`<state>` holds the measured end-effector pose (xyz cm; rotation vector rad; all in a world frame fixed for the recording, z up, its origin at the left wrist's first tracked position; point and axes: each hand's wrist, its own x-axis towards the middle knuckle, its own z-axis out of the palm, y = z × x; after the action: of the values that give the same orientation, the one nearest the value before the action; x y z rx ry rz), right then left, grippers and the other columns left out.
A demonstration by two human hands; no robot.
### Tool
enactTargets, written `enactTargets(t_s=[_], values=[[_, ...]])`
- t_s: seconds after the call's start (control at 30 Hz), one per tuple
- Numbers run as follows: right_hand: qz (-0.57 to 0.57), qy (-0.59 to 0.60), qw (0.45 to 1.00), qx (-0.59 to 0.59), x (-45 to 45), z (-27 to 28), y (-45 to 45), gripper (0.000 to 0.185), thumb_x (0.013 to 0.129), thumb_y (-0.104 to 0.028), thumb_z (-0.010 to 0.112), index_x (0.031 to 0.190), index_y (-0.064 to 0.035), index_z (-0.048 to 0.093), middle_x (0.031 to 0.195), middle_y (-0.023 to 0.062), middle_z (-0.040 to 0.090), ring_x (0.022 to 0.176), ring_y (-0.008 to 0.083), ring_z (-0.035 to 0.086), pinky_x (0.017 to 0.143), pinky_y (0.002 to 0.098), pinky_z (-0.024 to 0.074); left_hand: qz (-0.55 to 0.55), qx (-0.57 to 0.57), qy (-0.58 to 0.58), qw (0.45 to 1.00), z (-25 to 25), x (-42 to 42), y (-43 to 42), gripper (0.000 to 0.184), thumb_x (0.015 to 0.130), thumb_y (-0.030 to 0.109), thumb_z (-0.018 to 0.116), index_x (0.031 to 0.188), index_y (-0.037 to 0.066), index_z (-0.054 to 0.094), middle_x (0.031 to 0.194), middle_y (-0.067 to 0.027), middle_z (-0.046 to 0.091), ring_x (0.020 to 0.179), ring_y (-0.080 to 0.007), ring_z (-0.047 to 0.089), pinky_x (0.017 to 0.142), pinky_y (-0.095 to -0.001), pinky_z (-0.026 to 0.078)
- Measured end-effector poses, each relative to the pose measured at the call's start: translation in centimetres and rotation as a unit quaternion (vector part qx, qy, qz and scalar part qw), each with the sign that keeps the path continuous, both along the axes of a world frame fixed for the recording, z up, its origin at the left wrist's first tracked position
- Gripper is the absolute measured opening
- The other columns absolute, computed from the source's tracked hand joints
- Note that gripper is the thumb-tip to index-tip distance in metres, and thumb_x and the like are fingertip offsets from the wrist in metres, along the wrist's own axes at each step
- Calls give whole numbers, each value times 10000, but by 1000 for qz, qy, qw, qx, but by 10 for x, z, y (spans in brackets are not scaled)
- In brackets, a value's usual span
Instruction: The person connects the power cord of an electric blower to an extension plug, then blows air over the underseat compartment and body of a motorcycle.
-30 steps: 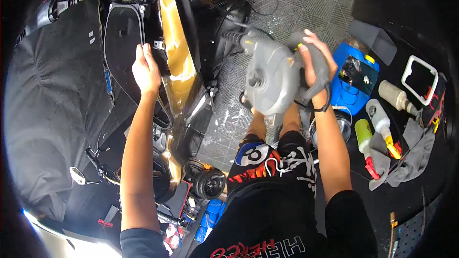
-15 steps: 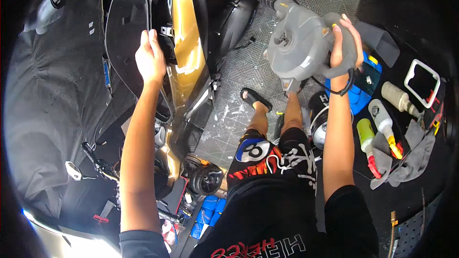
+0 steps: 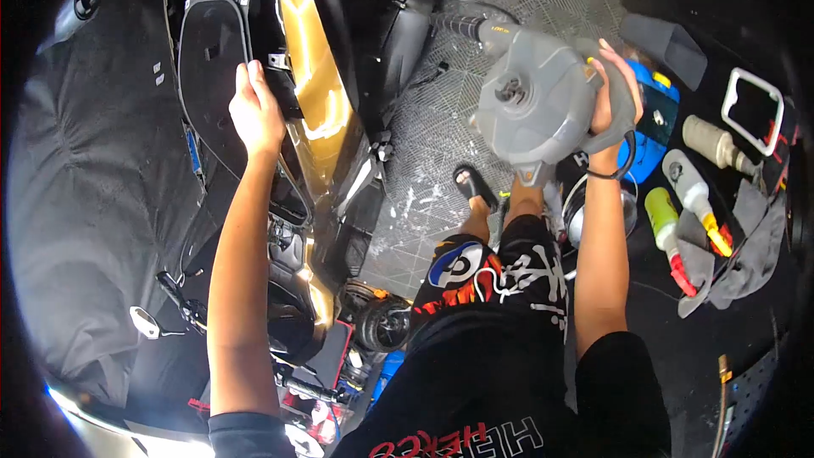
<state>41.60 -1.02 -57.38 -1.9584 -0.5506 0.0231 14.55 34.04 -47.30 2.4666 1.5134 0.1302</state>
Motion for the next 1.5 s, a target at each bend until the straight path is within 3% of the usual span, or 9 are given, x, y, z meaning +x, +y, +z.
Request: enactTargets(t_s=[0.33,0.47,0.53,0.67,0.8,0.9,1.07,1.13,1.5], values=[[-78,-40,996,24,-35,-84,-42,265,907,-141,651,1077,58,694,1139,152,707,1029,237,683,933,349,523,-21,9,-35,999,-3,-3,1,436,1075,389,388,978,-6,543,755,-228,526,652,-311,434,677,-389,445],[-121,154,973,125,-48,-117,-58,429,960,-254,622,1285,23,574,1232,129,659,1101,234,637,975,372,513,-48,34,-55,997,-7,-7,2,447,1075,391,390,995,-20,547,810,-218,546,693,-301,459,728,-374,457],[-142,169,958,184,-57,-125,-67,407,936,-235,661,1224,49,614,1194,125,671,1037,198,652,934,340,511,-74,65,-72,993,-11,-10,6,416,1062,415,415,986,42,583,789,-253,604,689,-438,577,669,-442,470],[-114,147,965,186,-74,-127,-89,463,952,-284,639,1283,33,572,1209,111,662,1073,195,632,943,355,510,-86,88,-50,991,-13,-11,10,437,1053,432,418,995,44,611,865,-260,650,794,-470,625,709,-466,484],[-69,301,922,233,-114,-109,-95,469,988,-330,589,1286,31,568,1262,141,639,1139,221,619,1008,377,492,-79,103,-13,991,-17,-15,17,458,1053,435,412,1158,54,642,1062,-257,665,1000,-452,635,858,-449,489],[-20,204,966,160,-134,-86,-88,386,976,-255,599,1214,47,614,1255,164,646,1135,253,635,1004,391,505,-104,102,-35,989,-20,-17,20,466,1052,438,413,1180,55,644,1064,-257,670,1018,-447,638,885,-445,488],[-8,138,984,111,-164,-75,-83,241,918,-123,644,1066,61,694,1221,195,668,1085,298,672,988,391,527,-101,103,-28,989,-19,-17,20,501,1051,462,395,1077,31,648,923,-240,666,841,-422,627,826,-455,481],[52,9,999,12,-170,-78,-81,220,891,-90,657,1055,50,700,1209,191,672,1093,303,669,989,390,527,-117,127,-37,984,-21,-17,21,508,1052,461,390,1035,20,640,860,-230,652,787,-398,608,804,-450,476],[-11,220,970,99,-189,-122,-74,391,931,-268,649,1153,54,670,1234,172,675,1112,256,655,1005,364,497,-116,117,-15,986,-18,-16,26,513,1053,459,402,1069,17,661,787,-190,639,718,-290,587,750,-417,477]])
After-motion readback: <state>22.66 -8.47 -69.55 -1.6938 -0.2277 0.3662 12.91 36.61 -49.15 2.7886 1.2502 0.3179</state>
